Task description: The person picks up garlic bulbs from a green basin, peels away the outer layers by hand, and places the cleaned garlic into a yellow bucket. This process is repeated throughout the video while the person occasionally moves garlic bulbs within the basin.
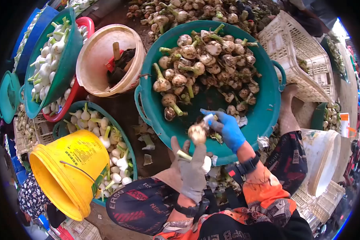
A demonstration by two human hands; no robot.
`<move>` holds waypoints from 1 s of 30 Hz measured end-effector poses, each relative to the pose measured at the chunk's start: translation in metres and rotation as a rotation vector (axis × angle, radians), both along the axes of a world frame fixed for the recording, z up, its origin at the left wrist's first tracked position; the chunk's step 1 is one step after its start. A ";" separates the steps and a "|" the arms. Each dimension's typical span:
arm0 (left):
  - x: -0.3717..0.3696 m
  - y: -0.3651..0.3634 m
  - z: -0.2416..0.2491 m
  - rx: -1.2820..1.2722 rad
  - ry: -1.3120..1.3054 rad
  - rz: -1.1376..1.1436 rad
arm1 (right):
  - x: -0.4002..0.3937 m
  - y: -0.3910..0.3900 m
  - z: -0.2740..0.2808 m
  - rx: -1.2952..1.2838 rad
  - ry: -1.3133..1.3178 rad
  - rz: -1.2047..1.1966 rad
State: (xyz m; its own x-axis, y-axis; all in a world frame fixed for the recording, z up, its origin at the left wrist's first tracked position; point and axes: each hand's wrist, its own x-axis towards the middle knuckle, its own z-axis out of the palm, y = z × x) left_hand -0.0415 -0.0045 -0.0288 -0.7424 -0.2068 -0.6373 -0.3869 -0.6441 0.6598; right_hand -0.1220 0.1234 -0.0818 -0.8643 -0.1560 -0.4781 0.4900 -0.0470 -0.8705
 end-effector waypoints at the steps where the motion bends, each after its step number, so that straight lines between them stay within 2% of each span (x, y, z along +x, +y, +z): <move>1: 0.000 0.002 0.005 0.020 0.064 -0.044 | 0.013 0.004 0.014 -0.119 0.002 0.023; 2: 0.001 -0.005 0.007 0.060 0.073 -0.207 | 0.024 0.008 0.027 -0.029 0.037 0.102; 5: 0.011 0.000 0.006 -0.006 0.210 -0.204 | 0.050 0.001 0.040 -0.413 -0.112 -0.288; 6: 0.014 0.003 0.006 -0.017 0.229 -0.180 | 0.056 -0.006 0.048 -0.456 -0.208 -0.408; 9: 0.021 0.002 -0.009 -0.810 0.525 -0.410 | 0.077 -0.020 0.057 0.133 0.046 -0.282; 10: 0.026 0.003 -0.010 -0.698 0.486 -0.417 | 0.081 -0.022 0.054 0.179 0.115 -0.315; 13: 0.034 0.004 -0.007 -0.566 0.455 -0.421 | 0.089 -0.009 0.059 0.138 0.082 -0.305; 16: 0.032 0.010 0.015 -0.017 0.370 -0.306 | 0.092 0.000 0.081 0.012 0.143 -0.248; 17: 0.032 0.012 0.017 -0.010 0.354 -0.329 | 0.095 0.005 0.083 -0.026 0.145 -0.233; 19: 0.031 0.011 0.021 -0.002 0.321 -0.370 | 0.099 0.015 0.080 0.158 0.225 -0.162; 21: 0.029 0.003 0.027 0.145 0.264 -0.448 | 0.103 0.018 0.081 0.364 0.297 -0.120; 23: 0.024 -0.006 0.028 0.332 0.203 -0.537 | 0.111 0.020 0.071 0.206 0.243 -0.214; 24: 0.032 -0.005 0.033 0.205 0.213 -0.588 | 0.113 0.019 0.069 0.130 0.200 -0.279; 26: 0.033 -0.006 0.022 0.677 0.102 -0.520 | 0.116 0.017 0.068 -0.024 0.114 -0.405; 27: 0.032 -0.006 0.014 0.909 0.044 -0.478 | 0.117 0.017 0.069 -0.204 0.033 -0.441; 28: 0.028 -0.006 0.009 1.030 0.076 -0.540 | 0.116 0.017 0.072 -0.384 -0.048 -0.474; 30: 0.022 -0.006 0.020 0.936 0.008 -0.599 | 0.118 0.019 0.071 -0.668 -0.125 -0.505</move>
